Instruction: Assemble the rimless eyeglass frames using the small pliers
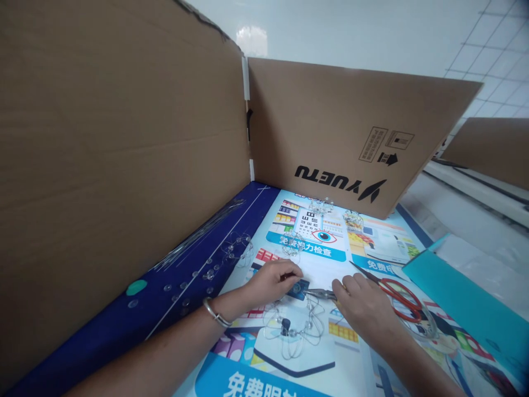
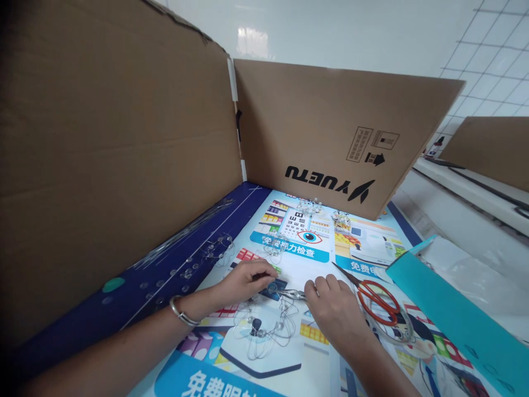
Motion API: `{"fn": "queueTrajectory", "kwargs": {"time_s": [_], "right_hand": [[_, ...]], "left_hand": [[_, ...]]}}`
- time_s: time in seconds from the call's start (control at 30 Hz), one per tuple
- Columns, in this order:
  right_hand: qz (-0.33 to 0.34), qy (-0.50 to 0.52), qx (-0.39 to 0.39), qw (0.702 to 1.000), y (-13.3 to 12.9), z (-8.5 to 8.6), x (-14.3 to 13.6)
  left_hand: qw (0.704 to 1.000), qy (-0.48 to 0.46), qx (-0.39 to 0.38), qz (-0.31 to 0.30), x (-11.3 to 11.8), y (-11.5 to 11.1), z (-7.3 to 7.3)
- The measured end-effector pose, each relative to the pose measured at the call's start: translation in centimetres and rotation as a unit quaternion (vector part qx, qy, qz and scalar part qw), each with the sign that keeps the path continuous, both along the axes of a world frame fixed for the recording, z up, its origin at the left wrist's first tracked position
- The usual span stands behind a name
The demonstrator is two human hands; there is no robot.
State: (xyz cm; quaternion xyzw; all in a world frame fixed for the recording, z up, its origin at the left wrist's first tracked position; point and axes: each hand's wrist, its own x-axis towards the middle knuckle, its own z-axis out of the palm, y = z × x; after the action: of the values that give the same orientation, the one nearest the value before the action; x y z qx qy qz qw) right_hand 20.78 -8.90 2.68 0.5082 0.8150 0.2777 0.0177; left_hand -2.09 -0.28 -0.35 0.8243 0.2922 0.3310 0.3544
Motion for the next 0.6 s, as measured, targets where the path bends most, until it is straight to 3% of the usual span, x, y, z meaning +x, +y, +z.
{"fn": "queueTrajectory", "kwargs": {"time_s": [0.6], "right_hand": [[-0.024, 0.066, -0.044, 0.997, 0.28, -0.14, 0.14]], "left_hand": [[0.998, -0.019, 0.042, -0.037, -0.15, 0.18, -0.22]]}}
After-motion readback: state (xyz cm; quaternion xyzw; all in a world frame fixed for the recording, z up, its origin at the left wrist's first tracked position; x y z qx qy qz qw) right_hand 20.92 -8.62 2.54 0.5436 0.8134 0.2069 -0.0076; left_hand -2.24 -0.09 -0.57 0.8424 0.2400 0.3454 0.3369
